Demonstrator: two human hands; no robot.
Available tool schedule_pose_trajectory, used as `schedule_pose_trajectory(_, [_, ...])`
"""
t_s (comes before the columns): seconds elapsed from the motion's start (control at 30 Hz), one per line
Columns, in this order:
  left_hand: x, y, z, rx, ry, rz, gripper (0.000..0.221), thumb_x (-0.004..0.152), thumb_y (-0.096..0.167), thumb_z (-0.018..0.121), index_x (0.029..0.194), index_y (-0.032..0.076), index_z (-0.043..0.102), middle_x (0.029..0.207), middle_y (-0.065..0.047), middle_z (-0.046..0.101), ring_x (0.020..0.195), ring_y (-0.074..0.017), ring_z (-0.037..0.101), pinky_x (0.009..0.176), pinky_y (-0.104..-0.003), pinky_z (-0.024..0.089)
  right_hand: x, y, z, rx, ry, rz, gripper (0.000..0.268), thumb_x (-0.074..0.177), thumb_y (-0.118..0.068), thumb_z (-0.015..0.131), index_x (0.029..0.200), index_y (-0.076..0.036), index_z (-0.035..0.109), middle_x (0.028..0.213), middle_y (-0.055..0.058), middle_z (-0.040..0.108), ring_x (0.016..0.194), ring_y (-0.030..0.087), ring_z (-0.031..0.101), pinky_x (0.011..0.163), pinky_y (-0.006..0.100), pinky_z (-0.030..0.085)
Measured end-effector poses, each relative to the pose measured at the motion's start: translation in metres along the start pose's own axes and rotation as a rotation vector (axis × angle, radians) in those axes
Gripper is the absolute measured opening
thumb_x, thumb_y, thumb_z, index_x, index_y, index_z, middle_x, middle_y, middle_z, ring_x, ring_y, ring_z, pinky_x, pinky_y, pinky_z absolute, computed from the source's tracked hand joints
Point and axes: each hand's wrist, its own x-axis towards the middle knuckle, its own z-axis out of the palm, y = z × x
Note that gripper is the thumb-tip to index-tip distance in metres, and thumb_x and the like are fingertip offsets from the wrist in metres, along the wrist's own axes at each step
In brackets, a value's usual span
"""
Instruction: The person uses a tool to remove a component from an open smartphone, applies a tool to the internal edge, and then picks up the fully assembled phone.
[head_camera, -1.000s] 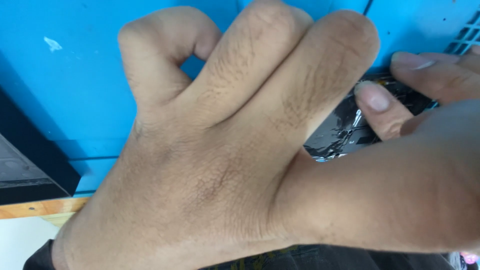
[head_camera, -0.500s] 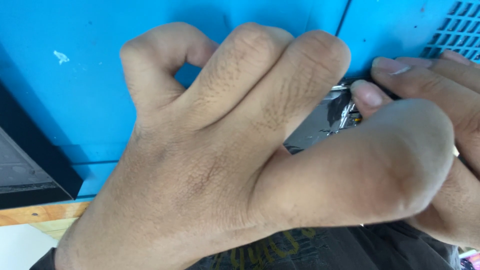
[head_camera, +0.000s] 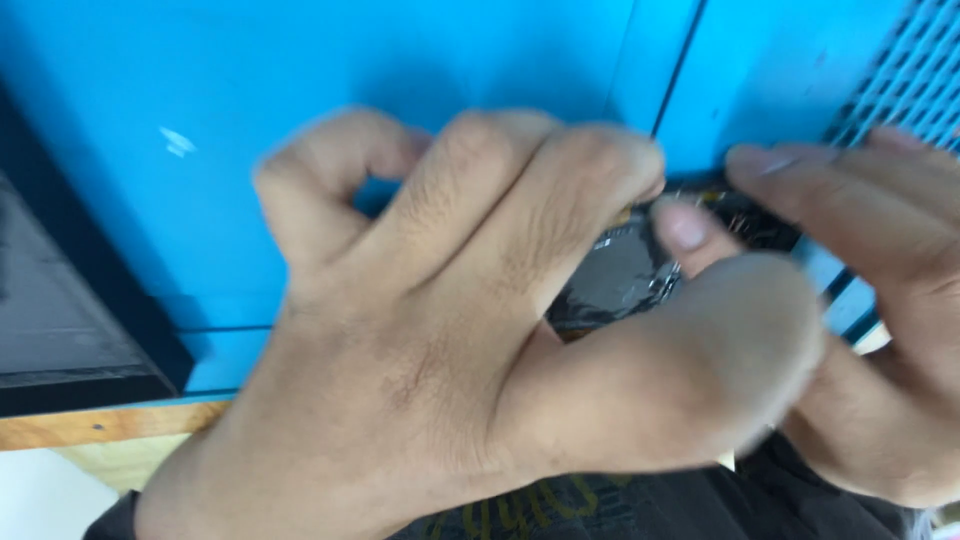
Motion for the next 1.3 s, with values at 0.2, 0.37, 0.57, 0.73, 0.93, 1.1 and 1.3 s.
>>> schedule_pose_trajectory(0.2, [0.014, -0.002, -0.023, 0.029, 0.056, 0.005, 0.016, 0.088, 0.02, 0.043, 0.101, 0.026, 0.036, 0.1, 0.002, 0.056, 0.084, -0.0152, 0.053, 0.073, -0.036, 0.026, 0.012, -0.01, -0.012, 0.006, 0.074, 0.075, 0.045, 0.081, -0.027, 0.067, 0.11, 0.005, 0.057, 0.107, 0.022, 0.059, 0.103, 0.037, 0.055, 0.096, 0.054, 0.043])
schedule_pose_trajectory(0.37, [0.007, -0.006, -0.029, 0.032, 0.068, -0.002, 0.016, 0.088, 0.02, 0.044, 0.1, 0.026, 0.037, 0.1, 0.002, 0.056, 0.084, -0.0153, 0.053, 0.073, -0.036, 0.026, 0.023, -0.015, -0.016, -0.079, 0.036, 0.031, 0.044, 0.082, -0.028, 0.067, 0.109, 0.005, 0.057, 0.106, 0.018, 0.061, 0.102, 0.035, 0.057, 0.095, 0.052, 0.042])
schedule_pose_trajectory(0.57, [0.012, -0.006, -0.023, 0.029, 0.071, -0.007, 0.016, 0.088, 0.019, 0.045, 0.1, 0.026, 0.037, 0.1, 0.002, 0.056, 0.084, -0.0153, 0.053, 0.073, -0.036, 0.026, 0.027, -0.014, -0.015, -0.077, 0.01, -0.019, 0.042, 0.082, -0.027, 0.066, 0.109, 0.005, 0.057, 0.105, 0.017, 0.06, 0.098, 0.036, 0.057, 0.093, 0.051, 0.039])
schedule_pose_trajectory(0.73, [0.013, -0.006, -0.022, 0.027, 0.071, 0.0, 0.016, 0.088, 0.018, 0.045, 0.099, 0.026, 0.037, 0.1, 0.002, 0.056, 0.084, -0.0153, 0.053, 0.073, -0.036, 0.026, 0.027, -0.019, -0.016, -0.094, 0.0, 0.003, 0.042, 0.083, -0.027, 0.063, 0.11, 0.005, 0.056, 0.107, 0.016, 0.059, 0.1, 0.037, 0.056, 0.096, 0.053, 0.038])
schedule_pose_trajectory(0.93, [0.009, -0.007, -0.02, 0.027, 0.078, -0.006, 0.016, 0.088, 0.017, 0.046, 0.099, 0.026, 0.037, 0.099, 0.002, 0.056, 0.084, -0.0153, 0.054, 0.073, -0.036, 0.026, 0.025, -0.018, -0.015, -0.184, -0.016, -0.13, 0.03, 0.087, -0.024, 0.059, 0.114, -0.009, 0.059, 0.108, 0.014, 0.058, 0.098, 0.038, 0.058, 0.096, 0.054, 0.035])
schedule_pose_trajectory(1.1, [0.006, -0.01, -0.016, 0.024, 0.082, -0.008, 0.016, 0.089, 0.016, 0.047, 0.098, 0.026, 0.037, 0.099, 0.002, 0.056, 0.083, -0.0154, 0.054, 0.073, -0.036, 0.026, 0.022, -0.017, -0.012, -0.179, -0.049, -0.138, 0.033, 0.086, -0.026, 0.055, 0.114, -0.009, 0.058, 0.109, 0.017, 0.056, 0.1, 0.041, 0.058, 0.098, 0.059, 0.032])
schedule_pose_trajectory(1.3, [0.0, -0.009, -0.015, 0.025, 0.086, -0.011, 0.017, 0.089, 0.015, 0.048, 0.098, 0.026, 0.038, 0.099, 0.002, 0.056, 0.083, -0.0154, 0.054, 0.073, -0.036, 0.026, 0.021, -0.02, -0.01, -0.149, -0.062, -0.179, 0.034, 0.086, -0.02, 0.052, 0.117, -0.006, 0.054, 0.112, 0.025, 0.051, 0.103, 0.046, 0.054, 0.09, 0.055, 0.049])
